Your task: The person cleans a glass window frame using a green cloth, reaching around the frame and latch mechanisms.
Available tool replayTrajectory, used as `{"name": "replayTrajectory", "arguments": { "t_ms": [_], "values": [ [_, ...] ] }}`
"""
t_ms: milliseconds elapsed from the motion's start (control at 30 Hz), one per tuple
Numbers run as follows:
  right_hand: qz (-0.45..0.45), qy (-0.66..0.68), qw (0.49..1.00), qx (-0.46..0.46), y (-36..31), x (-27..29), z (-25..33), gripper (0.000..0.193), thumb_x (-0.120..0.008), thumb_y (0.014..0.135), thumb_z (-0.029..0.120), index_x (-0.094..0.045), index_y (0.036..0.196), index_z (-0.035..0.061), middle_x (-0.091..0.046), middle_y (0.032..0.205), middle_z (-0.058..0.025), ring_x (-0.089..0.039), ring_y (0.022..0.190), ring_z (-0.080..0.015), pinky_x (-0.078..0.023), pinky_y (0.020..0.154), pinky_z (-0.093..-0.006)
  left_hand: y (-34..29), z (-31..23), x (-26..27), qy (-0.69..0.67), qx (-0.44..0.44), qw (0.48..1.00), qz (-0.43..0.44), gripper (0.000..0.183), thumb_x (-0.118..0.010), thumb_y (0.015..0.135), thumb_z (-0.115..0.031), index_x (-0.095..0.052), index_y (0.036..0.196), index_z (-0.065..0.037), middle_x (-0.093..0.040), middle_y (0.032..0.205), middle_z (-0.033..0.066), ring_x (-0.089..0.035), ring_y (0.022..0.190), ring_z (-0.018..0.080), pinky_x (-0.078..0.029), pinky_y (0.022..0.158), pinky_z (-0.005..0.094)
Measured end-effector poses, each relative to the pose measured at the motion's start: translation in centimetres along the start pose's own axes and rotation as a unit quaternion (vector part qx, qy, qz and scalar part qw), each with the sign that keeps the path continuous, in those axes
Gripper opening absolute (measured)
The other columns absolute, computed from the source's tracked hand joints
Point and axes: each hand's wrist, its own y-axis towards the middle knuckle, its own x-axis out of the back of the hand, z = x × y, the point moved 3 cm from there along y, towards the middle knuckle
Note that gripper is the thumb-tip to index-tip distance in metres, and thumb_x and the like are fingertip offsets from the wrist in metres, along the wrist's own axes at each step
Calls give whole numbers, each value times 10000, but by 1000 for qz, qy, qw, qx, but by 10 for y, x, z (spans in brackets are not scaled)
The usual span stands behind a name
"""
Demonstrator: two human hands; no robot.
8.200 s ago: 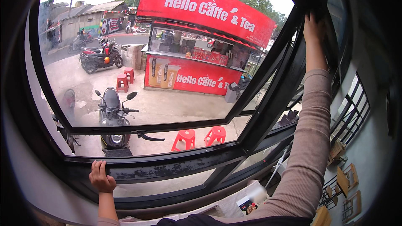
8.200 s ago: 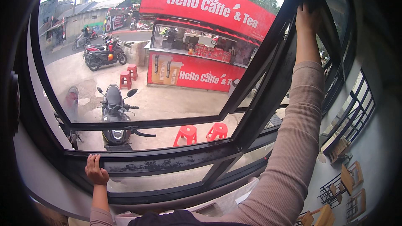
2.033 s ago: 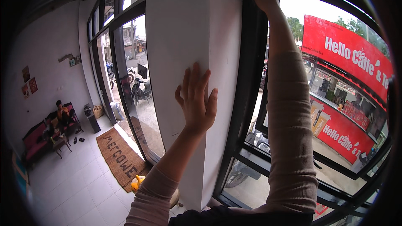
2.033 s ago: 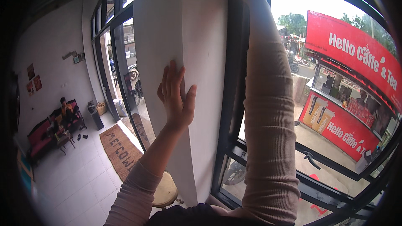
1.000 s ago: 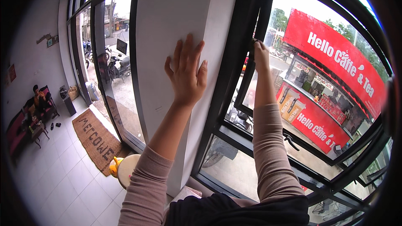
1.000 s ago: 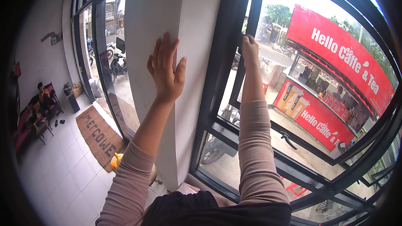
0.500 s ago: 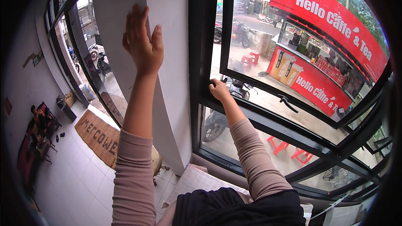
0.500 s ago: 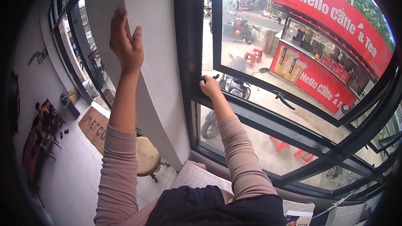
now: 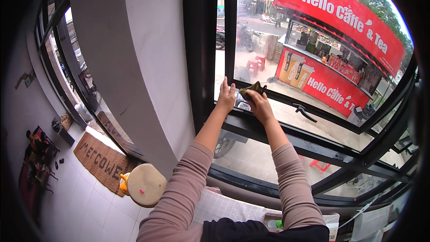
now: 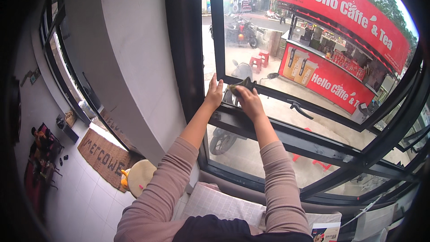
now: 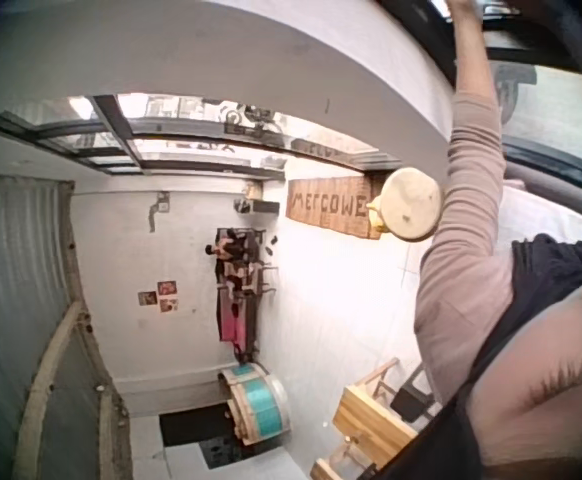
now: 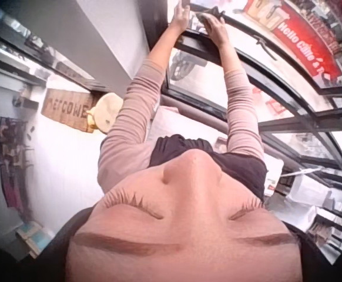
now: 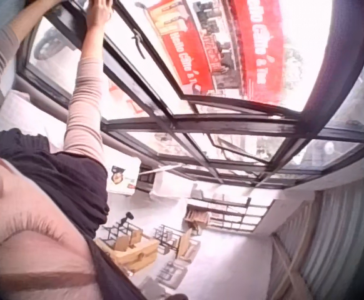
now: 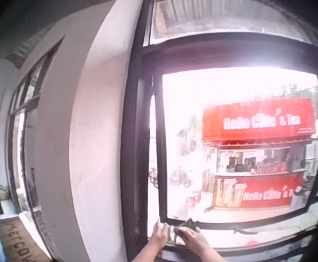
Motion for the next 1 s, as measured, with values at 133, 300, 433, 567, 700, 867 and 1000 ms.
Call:
{"name": "replayTrajectory", "arguments": {
  "t_ms": [133, 300, 433, 567, 700, 867, 1000],
  "values": [
    [45, -1, 999, -6, -4, -7, -3, 393, -605, 775, 53, -523, 1150, 138, -614, 1118, -40, -596, 971, -281, -399, 931, -458, 13, 27, -9, 59, 29, 997, -48, 638, -204, 957, -474, -92, 1442, -73, -203, 1443, 257, -202, 1342, 380, -227, 1084, 397],
    [61, 25, 998, 17, 9, -12, -5, 370, -596, 776, 35, -542, 1133, 117, -614, 1121, -46, -585, 991, -279, -406, 908, -446, 27, 35, -20, 14, 119, 992, 39, 655, -74, 935, -530, -151, 1441, -121, -279, 1445, 171, -227, 1347, 322, -203, 1093, 376],
    [61, -25, 994, 92, 46, -54, -6, 320, -561, 810, 70, -545, 1128, 101, -613, 1126, -53, -592, 975, -260, -407, 919, -422, 38, 49, -16, -159, 150, 976, 9, 666, -127, 947, -513, -214, 1409, -42, -297, 1435, 178, -250, 1343, 297, -203, 1092, 343],
    [117, -33, 990, 76, 69, -84, -8, 287, -536, 821, 110, -547, 1108, 103, -615, 1115, -41, -576, 998, -274, -420, 897, -421, 44, 53, -14, -240, 166, 957, 13, 686, -180, 959, -496, -278, 1377, 38, -316, 1425, 184, -272, 1339, 272, -203, 1090, 310],
    [100, -190, 973, 82, 64, -93, -24, 317, -546, 786, 133, -560, 1101, 160, -573, 1139, -15, -493, 1121, -314, -454, 877, -401, 41, 50, -18, -62, 137, 988, 18, 689, -131, 942, -509, -278, 1390, -7, -316, 1423, 183, -270, 1336, 295, -201, 1096, 319],
    [148, -230, 957, 94, 54, -84, -32, 377, -587, 745, 104, -601, 1107, 208, -547, 1093, -23, -514, 1053, -338, -472, 866, -387, 39, 56, -14, -21, 123, 992, 14, 670, -125, 938, -491, -252, 1405, -27, -293, 1438, 176, -245, 1348, 297, -189, 1103, 321],
    [119, -285, 941, 136, 25, -51, -60, 352, -590, 741, 140, -617, 1086, 206, -540, 1064, -25, -546, 958, -323, -492, 819, -366, 41, 55, -22, -38, 121, 992, 22, 649, -147, 943, -477, -240, 1411, -38, -278, 1446, 168, -235, 1352, 291, -187, 1104, 321]
  ]
}}
